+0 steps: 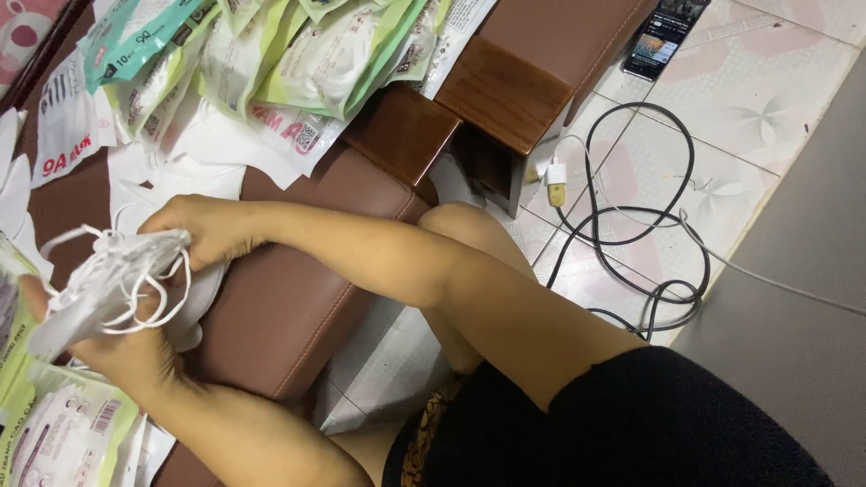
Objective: Picking up, unfolding, and stacking white face masks from a pile on a bench.
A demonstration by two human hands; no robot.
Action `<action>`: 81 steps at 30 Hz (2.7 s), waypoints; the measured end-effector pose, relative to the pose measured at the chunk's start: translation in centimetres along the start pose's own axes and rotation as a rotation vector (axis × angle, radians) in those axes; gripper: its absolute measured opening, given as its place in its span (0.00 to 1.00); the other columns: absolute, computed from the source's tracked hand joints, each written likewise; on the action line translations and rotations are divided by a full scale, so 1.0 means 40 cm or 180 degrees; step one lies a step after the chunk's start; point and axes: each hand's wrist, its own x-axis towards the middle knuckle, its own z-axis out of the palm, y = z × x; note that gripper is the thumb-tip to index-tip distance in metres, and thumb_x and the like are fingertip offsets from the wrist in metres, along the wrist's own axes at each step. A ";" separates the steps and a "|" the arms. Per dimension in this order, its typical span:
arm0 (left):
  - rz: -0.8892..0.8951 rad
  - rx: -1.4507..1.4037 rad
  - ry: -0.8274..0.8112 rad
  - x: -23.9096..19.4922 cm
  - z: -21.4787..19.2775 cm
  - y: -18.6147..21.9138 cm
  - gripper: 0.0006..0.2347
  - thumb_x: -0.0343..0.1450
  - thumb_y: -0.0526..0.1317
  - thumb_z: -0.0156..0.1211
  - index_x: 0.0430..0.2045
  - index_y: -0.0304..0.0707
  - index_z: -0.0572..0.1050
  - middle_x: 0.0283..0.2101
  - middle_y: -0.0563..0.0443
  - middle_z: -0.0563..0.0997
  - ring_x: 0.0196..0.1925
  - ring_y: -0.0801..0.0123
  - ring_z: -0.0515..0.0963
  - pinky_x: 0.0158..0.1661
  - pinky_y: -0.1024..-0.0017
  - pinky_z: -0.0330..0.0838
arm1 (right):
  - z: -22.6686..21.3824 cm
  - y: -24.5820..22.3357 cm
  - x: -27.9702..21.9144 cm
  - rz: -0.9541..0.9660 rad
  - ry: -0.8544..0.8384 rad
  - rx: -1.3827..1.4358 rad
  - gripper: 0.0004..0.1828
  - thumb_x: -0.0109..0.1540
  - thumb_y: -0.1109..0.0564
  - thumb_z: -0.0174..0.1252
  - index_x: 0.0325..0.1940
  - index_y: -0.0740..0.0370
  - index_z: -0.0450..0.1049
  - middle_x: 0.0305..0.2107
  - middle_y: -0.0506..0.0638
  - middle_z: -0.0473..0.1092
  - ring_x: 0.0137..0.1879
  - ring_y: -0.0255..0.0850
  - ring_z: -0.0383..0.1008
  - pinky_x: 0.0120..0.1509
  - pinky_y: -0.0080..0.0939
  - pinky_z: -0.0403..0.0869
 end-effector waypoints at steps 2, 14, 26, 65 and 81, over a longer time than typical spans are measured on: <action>-0.0003 0.0077 0.0080 -0.001 -0.005 -0.007 0.31 0.69 0.19 0.71 0.65 0.22 0.60 0.65 0.22 0.69 0.66 0.43 0.71 0.67 0.49 0.69 | -0.001 0.009 -0.002 0.0377 0.0045 -0.0317 0.15 0.50 0.57 0.76 0.37 0.54 0.79 0.30 0.39 0.79 0.38 0.29 0.75 0.43 0.31 0.73; -0.0474 0.0719 0.0275 -0.011 -0.020 -0.032 0.24 0.67 0.28 0.78 0.57 0.28 0.74 0.53 0.37 0.81 0.54 0.60 0.80 0.54 0.62 0.79 | 0.013 0.000 -0.016 0.0650 0.0301 -0.1031 0.17 0.48 0.46 0.75 0.35 0.47 0.75 0.27 0.37 0.79 0.36 0.28 0.76 0.40 0.32 0.73; 0.0094 0.0515 0.0201 0.002 0.004 -0.003 0.31 0.68 0.20 0.78 0.63 0.22 0.64 0.60 0.22 0.73 0.61 0.44 0.75 0.62 0.50 0.73 | 0.015 0.005 -0.016 0.0784 0.0568 -0.0855 0.38 0.50 0.44 0.82 0.58 0.43 0.69 0.47 0.41 0.79 0.54 0.33 0.79 0.58 0.33 0.76; -0.0895 0.0794 0.0639 -0.010 0.020 -0.173 0.23 0.56 0.33 0.84 0.43 0.30 0.80 0.41 0.37 0.84 0.44 0.60 0.84 0.46 0.63 0.79 | 0.036 -0.026 -0.062 0.1458 0.0494 -0.1766 0.29 0.57 0.56 0.65 0.62 0.52 0.68 0.47 0.56 0.76 0.59 0.57 0.77 0.64 0.57 0.76; -0.1832 0.0368 0.1176 0.003 0.019 -0.211 0.22 0.51 0.39 0.85 0.35 0.33 0.82 0.33 0.39 0.85 0.37 0.61 0.86 0.38 0.65 0.79 | 0.055 -0.146 -0.013 0.1959 0.1183 -0.2420 0.45 0.51 0.48 0.78 0.70 0.49 0.66 0.53 0.63 0.75 0.61 0.58 0.76 0.65 0.55 0.76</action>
